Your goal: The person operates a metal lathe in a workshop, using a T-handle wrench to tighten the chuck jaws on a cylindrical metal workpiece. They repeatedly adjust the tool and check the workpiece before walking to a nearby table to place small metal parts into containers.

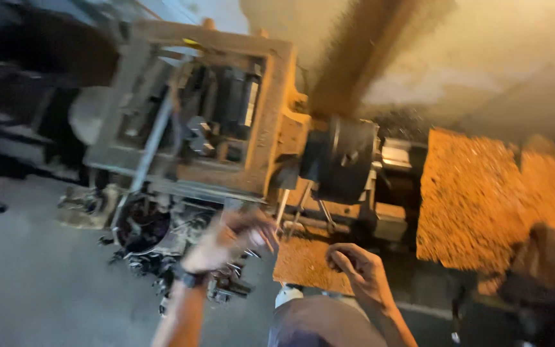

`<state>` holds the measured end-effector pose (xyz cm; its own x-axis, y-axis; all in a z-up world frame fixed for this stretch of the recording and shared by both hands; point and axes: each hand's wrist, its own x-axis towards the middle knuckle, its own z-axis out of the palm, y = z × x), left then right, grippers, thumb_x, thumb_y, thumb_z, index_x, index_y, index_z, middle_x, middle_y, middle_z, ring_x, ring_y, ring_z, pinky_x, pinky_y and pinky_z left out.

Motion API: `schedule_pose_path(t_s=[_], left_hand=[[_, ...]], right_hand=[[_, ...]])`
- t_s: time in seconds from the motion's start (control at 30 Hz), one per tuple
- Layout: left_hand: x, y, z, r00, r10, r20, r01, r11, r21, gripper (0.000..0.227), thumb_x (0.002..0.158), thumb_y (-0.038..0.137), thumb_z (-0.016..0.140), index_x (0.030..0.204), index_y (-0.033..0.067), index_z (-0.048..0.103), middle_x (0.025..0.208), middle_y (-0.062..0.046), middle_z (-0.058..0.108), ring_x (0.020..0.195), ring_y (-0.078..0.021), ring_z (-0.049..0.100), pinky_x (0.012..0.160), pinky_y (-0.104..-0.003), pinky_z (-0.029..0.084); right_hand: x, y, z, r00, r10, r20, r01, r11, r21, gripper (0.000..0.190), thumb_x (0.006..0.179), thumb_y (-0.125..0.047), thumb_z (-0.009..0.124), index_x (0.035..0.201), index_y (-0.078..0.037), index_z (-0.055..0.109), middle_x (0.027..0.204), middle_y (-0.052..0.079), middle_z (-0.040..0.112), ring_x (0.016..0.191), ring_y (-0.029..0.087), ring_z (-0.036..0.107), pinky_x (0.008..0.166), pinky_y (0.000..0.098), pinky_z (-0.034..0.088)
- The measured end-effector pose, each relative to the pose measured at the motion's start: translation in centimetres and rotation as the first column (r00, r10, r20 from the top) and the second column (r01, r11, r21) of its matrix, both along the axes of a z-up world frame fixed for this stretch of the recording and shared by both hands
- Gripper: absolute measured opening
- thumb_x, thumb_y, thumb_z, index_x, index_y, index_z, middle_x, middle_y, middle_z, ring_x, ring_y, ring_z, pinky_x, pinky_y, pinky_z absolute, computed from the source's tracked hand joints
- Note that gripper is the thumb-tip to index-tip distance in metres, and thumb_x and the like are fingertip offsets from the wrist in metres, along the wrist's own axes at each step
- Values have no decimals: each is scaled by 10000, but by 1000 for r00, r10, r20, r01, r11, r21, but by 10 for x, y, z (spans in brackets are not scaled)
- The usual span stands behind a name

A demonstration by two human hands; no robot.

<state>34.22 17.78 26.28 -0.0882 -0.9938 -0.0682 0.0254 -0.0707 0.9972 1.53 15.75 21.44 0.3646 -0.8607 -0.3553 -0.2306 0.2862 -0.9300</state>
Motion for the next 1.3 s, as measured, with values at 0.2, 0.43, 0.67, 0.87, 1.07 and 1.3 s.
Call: schedule_pose_path(t_s=[0.2, 0.43, 0.67, 0.87, 1.07, 1.3], left_hand=[[-146, 13, -367, 966, 202, 161, -248, 898, 363, 389, 917, 311, 706, 1183, 27, 699, 991, -85, 780, 801, -228, 784, 691, -377, 640], [-155, -36, -542, 674, 33, 738, -520, 731, 442, 704, 857, 711, 586, 937, 41, 790, 953, -273, 733, 924, -443, 723, 798, -547, 572], [-169, 42, -470, 694, 492, 526, -689, 667, 285, 497, 858, 555, 744, 803, 61, 722, 713, -188, 729, 646, -353, 658, 590, -452, 522], [-185, 136, -325, 494, 816, 298, -848, 529, -43, 359, 713, 232, 908, 923, 40, 690, 743, -46, 705, 641, -113, 636, 592, -299, 528], [-142, 19, -34, 582, 741, 335, -423, 627, -654, 132, 780, 127, 755, 856, 99, 651, 774, -52, 668, 655, -176, 658, 600, -302, 517], [-118, -206, 23, 519, 793, 320, -205, 478, -854, 272, 890, 83, 686, 700, 79, 492, 648, -79, 497, 555, -218, 509, 509, -349, 412]], right_hand=[[-12, 19, -47, 986, -142, -83, 151, 982, 112, 184, 951, -106, 666, 1059, 15, 753, 820, 50, 755, 721, 110, 682, 651, 270, 562], [-35, 6, -35, 928, -71, -365, 9, 985, -171, 151, 916, -126, 709, 1030, -38, 759, 758, 38, 749, 625, 76, 646, 554, 253, 524], [-71, 4, -37, 929, -95, -357, 47, 989, -141, 145, 922, -124, 708, 1019, -34, 767, 752, 47, 757, 617, 100, 646, 570, 266, 529], [-85, -27, -24, 936, -349, -41, 348, 937, -28, 180, 950, -101, 664, 1042, 18, 762, 813, 61, 751, 719, 112, 679, 648, 260, 557], [-78, -24, -29, 902, -362, 237, 372, 928, 4, 208, 970, -105, 655, 1071, 48, 753, 862, 75, 745, 761, 127, 678, 671, 271, 559], [-94, 16, -26, 915, -331, 231, 345, 939, -19, 210, 958, -91, 676, 1087, 43, 772, 887, 80, 760, 785, 126, 677, 677, 261, 539]])
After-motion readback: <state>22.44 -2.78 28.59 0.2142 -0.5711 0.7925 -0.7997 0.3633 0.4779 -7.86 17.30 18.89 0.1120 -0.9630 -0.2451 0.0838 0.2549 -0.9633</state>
